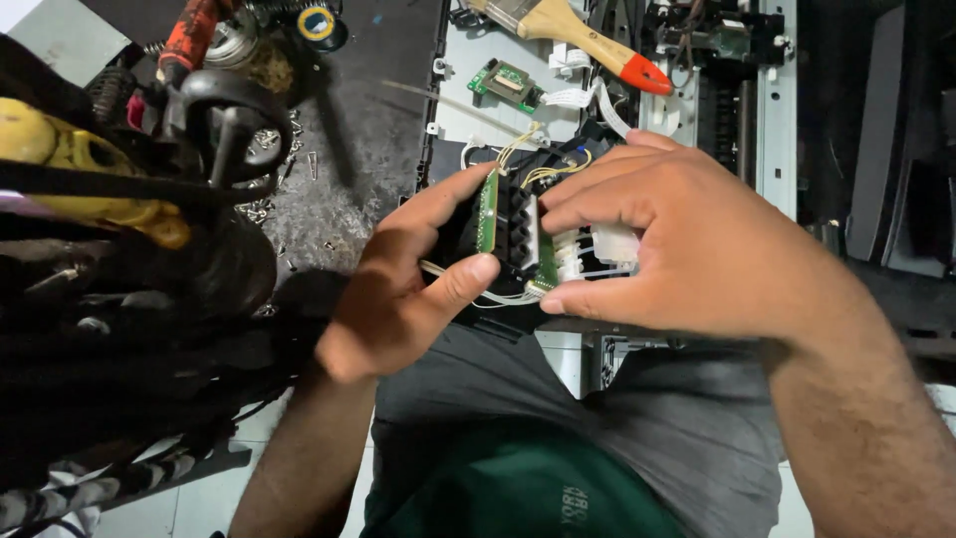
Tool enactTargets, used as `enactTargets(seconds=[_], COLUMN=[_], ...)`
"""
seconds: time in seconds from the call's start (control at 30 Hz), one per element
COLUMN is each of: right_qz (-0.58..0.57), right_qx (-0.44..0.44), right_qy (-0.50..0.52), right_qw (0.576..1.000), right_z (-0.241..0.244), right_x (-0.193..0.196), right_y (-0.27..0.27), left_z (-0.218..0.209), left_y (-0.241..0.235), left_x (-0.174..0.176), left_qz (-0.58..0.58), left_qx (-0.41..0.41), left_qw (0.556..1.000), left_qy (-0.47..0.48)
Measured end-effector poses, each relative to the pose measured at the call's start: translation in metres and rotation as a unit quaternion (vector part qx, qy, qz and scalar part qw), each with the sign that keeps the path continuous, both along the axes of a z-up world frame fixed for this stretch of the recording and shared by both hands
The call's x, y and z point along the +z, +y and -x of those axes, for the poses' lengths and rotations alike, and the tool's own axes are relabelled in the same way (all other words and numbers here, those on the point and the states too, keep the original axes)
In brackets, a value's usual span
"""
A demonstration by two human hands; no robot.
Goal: The person assembles a small electronic component by hand, aligning a green circuit board with a white plastic housing and securing it with a screwdriver. The person then attaches a black plastic cover to the assembly.
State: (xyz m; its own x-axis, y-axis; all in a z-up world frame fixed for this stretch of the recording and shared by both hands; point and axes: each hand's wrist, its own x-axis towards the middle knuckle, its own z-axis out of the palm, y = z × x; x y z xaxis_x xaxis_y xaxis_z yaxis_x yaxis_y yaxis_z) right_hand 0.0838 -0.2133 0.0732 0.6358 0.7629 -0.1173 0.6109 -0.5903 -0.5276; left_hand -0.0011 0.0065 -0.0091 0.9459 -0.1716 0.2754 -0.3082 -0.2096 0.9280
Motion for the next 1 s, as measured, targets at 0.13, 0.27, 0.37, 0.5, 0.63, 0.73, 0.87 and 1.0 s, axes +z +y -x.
enactTargets(seconds=[0.13, 0.27, 0.37, 0.5, 0.63, 0.73, 0.87, 1.0], right_qz=[-0.008, -0.013, -0.008, 0.021, 0.042, 0.052, 0.102, 0.078], right_qx=[-0.001, 0.015, 0.016, 0.015, -0.01, -0.019, -0.034, -0.012], right_qy=[0.0, -0.016, -0.027, -0.041, -0.003, 0.012, 0.022, 0.015], right_qw=[1.0, 1.0, 0.999, 0.999, 0.999, 0.998, 0.994, 0.997], right_z=[0.0, -0.001, -0.002, -0.001, 0.0, -0.002, -0.004, -0.001], right_x=[-0.002, -0.005, -0.005, -0.007, -0.001, 0.0, 0.003, 0.008], right_y=[0.001, 0.0, 0.002, 0.002, 0.005, 0.007, 0.009, 0.012], left_z=[0.002, 0.002, 0.002, 0.003, 0.003, 0.004, 0.004, 0.003], left_y=[0.0, 0.0, -0.001, 0.001, 0.001, 0.002, 0.003, 0.002], left_x=[0.002, 0.004, 0.002, 0.006, 0.01, 0.012, 0.008, 0.012], left_qz=[0.024, -0.034, -0.029, -0.041, -0.081, -0.097, -0.093, -0.087], left_qx=[0.001, 0.019, 0.03, 0.02, 0.017, 0.017, 0.018, 0.019], left_qw=[0.999, 0.998, 0.998, 0.998, 0.993, 0.986, 0.989, 0.988], left_qy=[0.031, 0.045, 0.042, 0.054, 0.082, 0.133, 0.109, 0.123])
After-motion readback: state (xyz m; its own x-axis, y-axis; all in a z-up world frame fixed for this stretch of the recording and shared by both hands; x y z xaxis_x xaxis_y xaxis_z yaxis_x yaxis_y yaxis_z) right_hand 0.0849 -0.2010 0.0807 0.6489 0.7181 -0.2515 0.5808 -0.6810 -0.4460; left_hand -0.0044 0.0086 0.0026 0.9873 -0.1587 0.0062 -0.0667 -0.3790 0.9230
